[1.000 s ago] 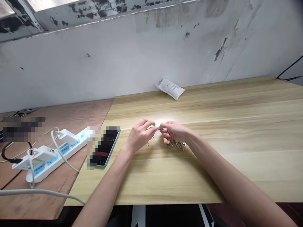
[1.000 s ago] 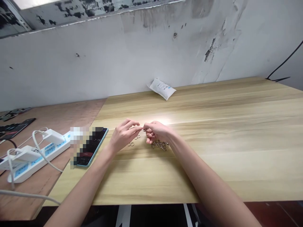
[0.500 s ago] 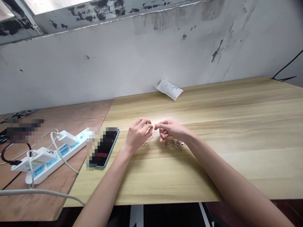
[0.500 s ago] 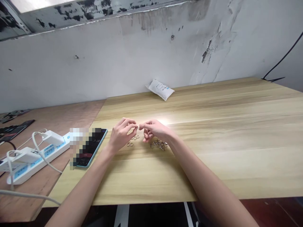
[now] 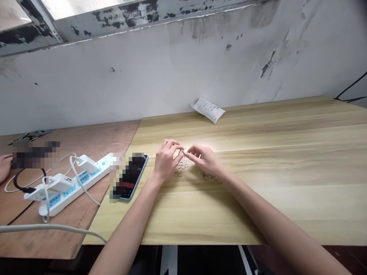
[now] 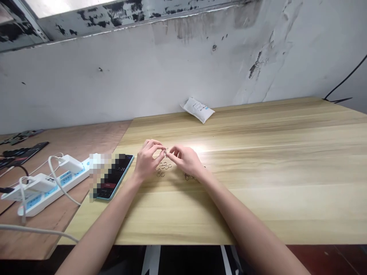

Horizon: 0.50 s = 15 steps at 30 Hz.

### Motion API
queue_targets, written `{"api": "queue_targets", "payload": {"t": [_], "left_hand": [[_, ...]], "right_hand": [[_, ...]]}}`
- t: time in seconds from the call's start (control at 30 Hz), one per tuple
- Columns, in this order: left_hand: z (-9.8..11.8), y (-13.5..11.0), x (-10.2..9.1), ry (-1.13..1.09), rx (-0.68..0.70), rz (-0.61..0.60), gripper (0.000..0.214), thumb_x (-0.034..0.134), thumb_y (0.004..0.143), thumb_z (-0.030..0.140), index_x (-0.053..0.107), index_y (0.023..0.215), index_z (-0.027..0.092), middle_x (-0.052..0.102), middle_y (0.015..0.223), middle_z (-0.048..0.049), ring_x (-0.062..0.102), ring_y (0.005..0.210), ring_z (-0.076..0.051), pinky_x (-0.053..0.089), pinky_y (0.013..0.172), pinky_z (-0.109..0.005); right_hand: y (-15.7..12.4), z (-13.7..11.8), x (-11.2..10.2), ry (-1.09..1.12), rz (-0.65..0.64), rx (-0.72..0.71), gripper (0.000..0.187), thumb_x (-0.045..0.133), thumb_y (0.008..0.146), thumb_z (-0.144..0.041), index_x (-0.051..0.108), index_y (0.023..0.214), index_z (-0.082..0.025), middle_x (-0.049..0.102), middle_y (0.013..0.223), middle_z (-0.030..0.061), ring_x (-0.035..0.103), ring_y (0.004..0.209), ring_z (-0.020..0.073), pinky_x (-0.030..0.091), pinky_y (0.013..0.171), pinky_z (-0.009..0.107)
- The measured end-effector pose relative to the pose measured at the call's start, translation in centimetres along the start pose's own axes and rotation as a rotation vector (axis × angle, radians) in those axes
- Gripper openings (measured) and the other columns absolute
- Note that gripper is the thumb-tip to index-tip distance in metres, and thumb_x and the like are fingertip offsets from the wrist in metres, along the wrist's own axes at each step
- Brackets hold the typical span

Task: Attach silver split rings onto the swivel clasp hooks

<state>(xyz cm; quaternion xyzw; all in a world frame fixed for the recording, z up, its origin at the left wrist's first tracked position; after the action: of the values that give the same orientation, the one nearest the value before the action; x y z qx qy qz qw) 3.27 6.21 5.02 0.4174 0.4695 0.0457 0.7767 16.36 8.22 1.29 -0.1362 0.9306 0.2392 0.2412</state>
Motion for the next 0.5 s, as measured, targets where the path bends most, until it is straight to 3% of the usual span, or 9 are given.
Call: {"api": "queue_targets", "payload": {"t": [0.1,0.27,0.5], "left_hand": [[0.8,0.0,0.2,-0.034,0.033,-0.014,0.007,0.059,0.089,0.019,0.066,0.09,0.019,0.065,0.094,-0.0043,0.056,0.093,-0.019,0.049,0.078,-0.031],[1.3,0.2,-0.3,-0.084,0.05,0.023,0.007,0.059,0.089,0.018,0.066,0.089,0.019,0.065,0.093,-0.0045,0.056,0.093,-0.019,0.048,0.08,-0.032],[0.7,0.0,1.0,-0.104,-0.032,-0.102,0.007,0.059,0.087,0.016,0.065,0.087,0.019,0.065,0.098,-0.0046,0.055,0.099,-0.021,0.048,0.085,-0.035]], "right_hand": [[0.2,0.7,0.2,0.194,-0.06,0.074,0.029,0.056,0.09,-0.045,0.065,0.098,-0.019,0.066,0.082,0.0018,0.056,0.056,0.0105,0.043,0.054,0.024],[0.3,0.8,0.0,0.191,-0.142,0.042,0.023,0.056,0.089,-0.039,0.064,0.084,-0.018,0.064,0.071,0.0003,0.054,0.055,0.0104,0.042,0.053,0.023],[0.4,0.0,-3.4,-0.234,0.141,-0.158,0.014,0.054,0.089,-0.025,0.067,0.09,-0.019,0.068,0.076,0.0017,0.054,0.056,0.0108,0.041,0.057,0.023]]}}
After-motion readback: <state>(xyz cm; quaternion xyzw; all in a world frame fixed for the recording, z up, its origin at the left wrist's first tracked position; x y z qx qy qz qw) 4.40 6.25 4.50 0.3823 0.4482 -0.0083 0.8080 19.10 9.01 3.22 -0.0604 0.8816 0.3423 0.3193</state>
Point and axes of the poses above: each hand's wrist, its own y-axis towards the middle knuckle, its own x-axis out of the palm, z = x × y, the point moved 8 cm from there along y, towards the middle knuckle
